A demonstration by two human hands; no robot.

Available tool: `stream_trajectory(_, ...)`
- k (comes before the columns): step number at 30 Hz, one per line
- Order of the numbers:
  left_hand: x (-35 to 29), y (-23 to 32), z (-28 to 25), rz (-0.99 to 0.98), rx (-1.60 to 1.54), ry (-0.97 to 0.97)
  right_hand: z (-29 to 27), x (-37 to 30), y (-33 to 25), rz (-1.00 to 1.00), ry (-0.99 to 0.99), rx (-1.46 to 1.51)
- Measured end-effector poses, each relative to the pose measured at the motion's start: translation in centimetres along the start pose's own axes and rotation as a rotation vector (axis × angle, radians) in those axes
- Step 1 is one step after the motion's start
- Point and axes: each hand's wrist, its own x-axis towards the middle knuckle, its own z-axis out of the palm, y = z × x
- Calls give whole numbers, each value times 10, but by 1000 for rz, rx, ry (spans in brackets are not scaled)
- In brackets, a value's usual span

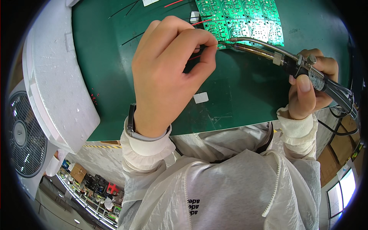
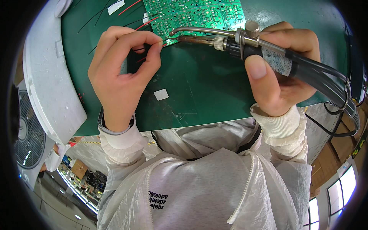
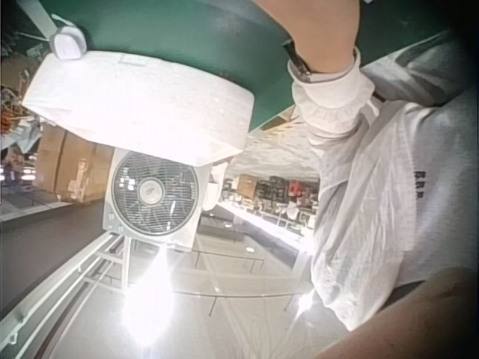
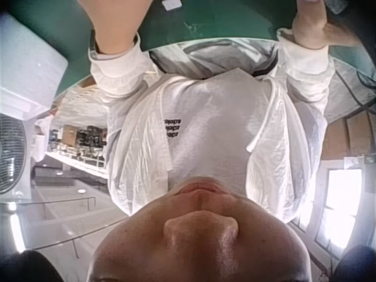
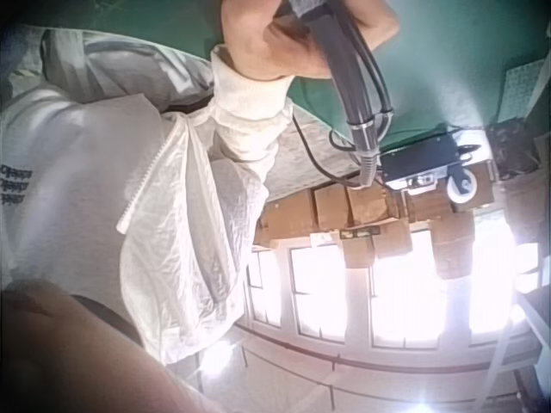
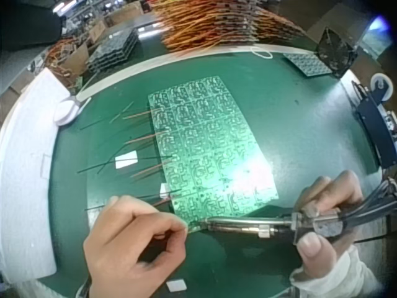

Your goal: The person finishes soldering a circuit board using a soldering iron and stacks it with other boards. They then place a new circuit board on the workbench, retrieve wires from a container, and solder them onto the board using the soldering iron.

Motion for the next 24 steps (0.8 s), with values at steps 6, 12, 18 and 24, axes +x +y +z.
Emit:
stream_trajectory(6, 0, -2, 2, 17, 15, -5, 0, 1, -1, -42, -18, -32)
stream_trajectory(12, 0, 0, 2, 11, 77, -20, 1, 7, -6, -100, -102, -177)
stream_trajectory(18, -2, 2, 4, -67, 7, -33, -1, 12, -6, -131, -164, -187)
stream_trajectory(24, -4, 8, 5, -225, -126, -58, 0, 13, -5, -180, -171, -184)
